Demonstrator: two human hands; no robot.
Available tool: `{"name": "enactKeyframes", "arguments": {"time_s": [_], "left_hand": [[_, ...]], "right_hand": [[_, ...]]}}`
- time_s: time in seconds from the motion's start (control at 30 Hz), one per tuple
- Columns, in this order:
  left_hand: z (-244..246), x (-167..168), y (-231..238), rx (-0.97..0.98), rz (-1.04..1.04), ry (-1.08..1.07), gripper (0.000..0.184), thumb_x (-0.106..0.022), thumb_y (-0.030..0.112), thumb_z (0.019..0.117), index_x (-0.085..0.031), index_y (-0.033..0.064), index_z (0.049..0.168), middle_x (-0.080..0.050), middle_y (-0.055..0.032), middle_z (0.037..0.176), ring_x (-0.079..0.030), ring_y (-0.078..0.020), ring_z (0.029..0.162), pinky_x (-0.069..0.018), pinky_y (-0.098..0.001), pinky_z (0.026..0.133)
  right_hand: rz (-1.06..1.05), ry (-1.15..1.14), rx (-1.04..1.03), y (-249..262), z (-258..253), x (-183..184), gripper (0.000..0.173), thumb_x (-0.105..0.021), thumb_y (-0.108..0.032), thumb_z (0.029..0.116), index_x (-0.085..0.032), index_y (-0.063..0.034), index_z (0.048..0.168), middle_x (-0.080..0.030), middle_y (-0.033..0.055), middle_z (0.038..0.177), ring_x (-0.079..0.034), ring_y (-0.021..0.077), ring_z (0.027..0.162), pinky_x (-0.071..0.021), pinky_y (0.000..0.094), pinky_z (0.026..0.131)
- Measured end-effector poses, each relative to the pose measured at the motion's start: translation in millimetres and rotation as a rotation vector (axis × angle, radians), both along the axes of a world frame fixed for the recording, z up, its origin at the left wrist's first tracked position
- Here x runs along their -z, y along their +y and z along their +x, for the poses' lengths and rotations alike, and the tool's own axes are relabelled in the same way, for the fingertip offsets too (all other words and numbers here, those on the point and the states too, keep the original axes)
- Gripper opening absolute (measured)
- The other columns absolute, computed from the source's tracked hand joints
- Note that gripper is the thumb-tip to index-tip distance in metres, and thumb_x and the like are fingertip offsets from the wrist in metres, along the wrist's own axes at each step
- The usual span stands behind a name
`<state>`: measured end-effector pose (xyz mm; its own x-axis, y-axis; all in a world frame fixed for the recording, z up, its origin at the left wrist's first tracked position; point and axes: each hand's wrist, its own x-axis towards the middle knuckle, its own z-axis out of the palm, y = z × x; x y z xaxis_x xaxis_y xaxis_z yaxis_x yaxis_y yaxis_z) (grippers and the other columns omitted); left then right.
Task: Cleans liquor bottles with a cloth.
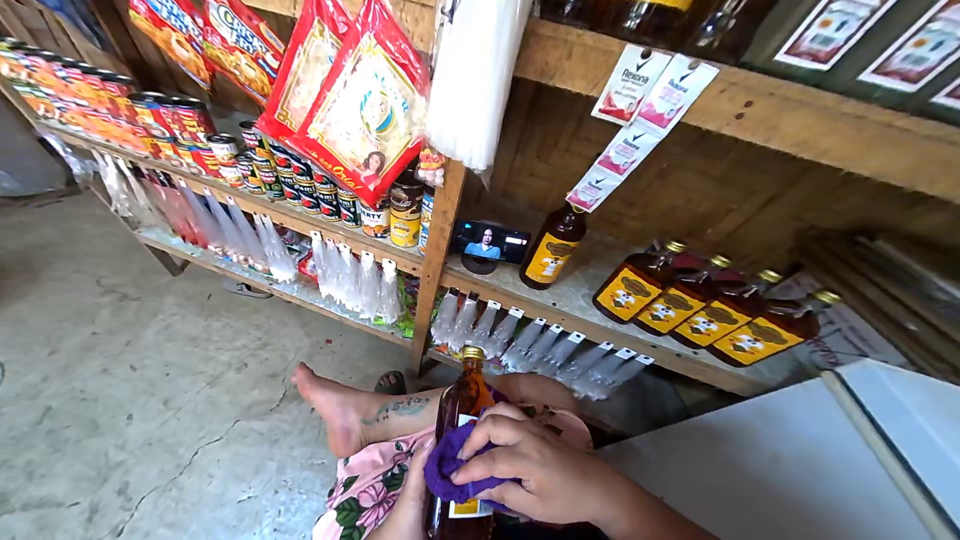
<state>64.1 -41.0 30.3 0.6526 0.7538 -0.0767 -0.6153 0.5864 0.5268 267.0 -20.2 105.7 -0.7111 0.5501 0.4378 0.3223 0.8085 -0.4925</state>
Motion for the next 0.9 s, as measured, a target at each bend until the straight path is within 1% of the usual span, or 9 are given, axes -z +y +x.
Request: {"name": "enactKeyframes", "arguments": {"time_s": [0.1,0.2,0.27,0.33,0.43,0.53,0.63,0.8,0.9], "left_hand": [[2,5,1,-0.049,-0.006,0.036,0.059,-0.057,0.073,0.0863,-0.075,0.0214,0.110,-0.076,-0.0022,0.102,-0.072,-0.0122,0.097,-0.0602,-0.0341,0.087],[2,9,2,-0.002,-0.027,-0.010,0.064,-0.058,0.077,0.0831,-0.076,0.0200,0.108,-0.076,-0.0031,0.100,-0.073,-0.0130,0.095,-0.0603,-0.0338,0.085],[3,11,3,0.022,-0.039,-0.065,0.064,-0.061,0.076,0.0815,-0.077,0.0200,0.109,-0.076,-0.0028,0.099,-0.073,-0.0119,0.094,-0.0600,-0.0314,0.084],[3,13,4,0.024,-0.042,-0.090,0.062,-0.062,0.073,0.0825,-0.076,0.0206,0.111,-0.076,-0.0022,0.100,-0.072,-0.0109,0.094,-0.0598,-0.0304,0.084],[3,9,3,-0.005,-0.054,-0.052,0.060,-0.065,0.072,0.0810,-0.075,0.0214,0.112,-0.076,-0.0017,0.100,-0.073,-0.0103,0.093,-0.0601,-0.0300,0.083],[2,6,3,-0.042,-0.043,-0.024,0.059,-0.066,0.071,0.0819,-0.074,0.0215,0.114,-0.076,-0.0026,0.103,-0.073,-0.0108,0.096,-0.0604,-0.0308,0.085],[2,3,2,-0.062,-0.045,0.016,0.060,-0.066,0.071,0.0814,-0.074,0.0205,0.113,-0.076,-0.0038,0.101,-0.073,-0.0117,0.094,-0.0609,-0.0311,0.083],[0,7,4,0.025,-0.045,-0.067,0.060,-0.065,0.071,0.0830,-0.074,0.0220,0.116,-0.076,-0.0048,0.106,-0.073,-0.0144,0.099,-0.0605,-0.0346,0.087],[0,10,5,0.043,-0.050,-0.091,0.062,-0.065,0.071,0.0827,-0.073,0.0214,0.119,-0.075,-0.0060,0.108,-0.073,-0.0158,0.100,-0.0604,-0.0354,0.087]], "right_hand": [[-0.027,-0.022,-0.071,-1,-3,1,0.019,-0.064,-0.023,0.0990,-0.078,-0.0194,0.112,-0.071,0.0035,0.113,-0.060,0.0201,0.116,-0.0435,0.0352,0.106],[-0.053,-0.045,-0.140,-2,-5,0,0.020,-0.063,-0.021,0.0998,-0.078,-0.0186,0.112,-0.072,0.0042,0.113,-0.061,0.0218,0.116,-0.0428,0.0382,0.108],[-0.070,-0.054,-0.178,-2,-5,0,0.019,-0.063,-0.020,0.0992,-0.078,-0.0179,0.111,-0.072,0.0048,0.113,-0.062,0.0222,0.115,-0.0433,0.0384,0.107],[-0.077,-0.062,-0.203,-3,-5,0,0.018,-0.065,-0.020,0.0981,-0.079,-0.0177,0.109,-0.073,0.0049,0.111,-0.062,0.0224,0.114,-0.0442,0.0380,0.106],[-0.094,-0.087,-0.235,-3,-3,-1,0.017,-0.066,-0.019,0.0978,-0.079,-0.0176,0.109,-0.073,0.0049,0.111,-0.062,0.0232,0.114,-0.0442,0.0388,0.107],[-0.104,-0.119,-0.271,-3,0,-2,0.017,-0.066,-0.016,0.0972,-0.080,-0.0172,0.106,-0.073,0.0049,0.109,-0.063,0.0240,0.113,-0.0454,0.0394,0.105],[-0.140,-0.180,-0.299,-3,4,-2,0.017,-0.065,-0.015,0.0970,-0.080,-0.0180,0.105,-0.073,0.0049,0.108,-0.063,0.0253,0.112,-0.0470,0.0408,0.102],[-0.196,-0.296,-0.305,-3,11,-5,0.016,-0.068,-0.012,0.0944,-0.081,-0.0181,0.102,-0.072,0.0048,0.105,-0.064,0.0263,0.108,-0.0499,0.0434,0.096],[-0.196,-0.354,-0.285,-3,15,-3,0.017,-0.069,-0.010,0.0924,-0.080,-0.0191,0.101,-0.072,0.0038,0.104,-0.064,0.0264,0.107,-0.0516,0.0449,0.092]]}}
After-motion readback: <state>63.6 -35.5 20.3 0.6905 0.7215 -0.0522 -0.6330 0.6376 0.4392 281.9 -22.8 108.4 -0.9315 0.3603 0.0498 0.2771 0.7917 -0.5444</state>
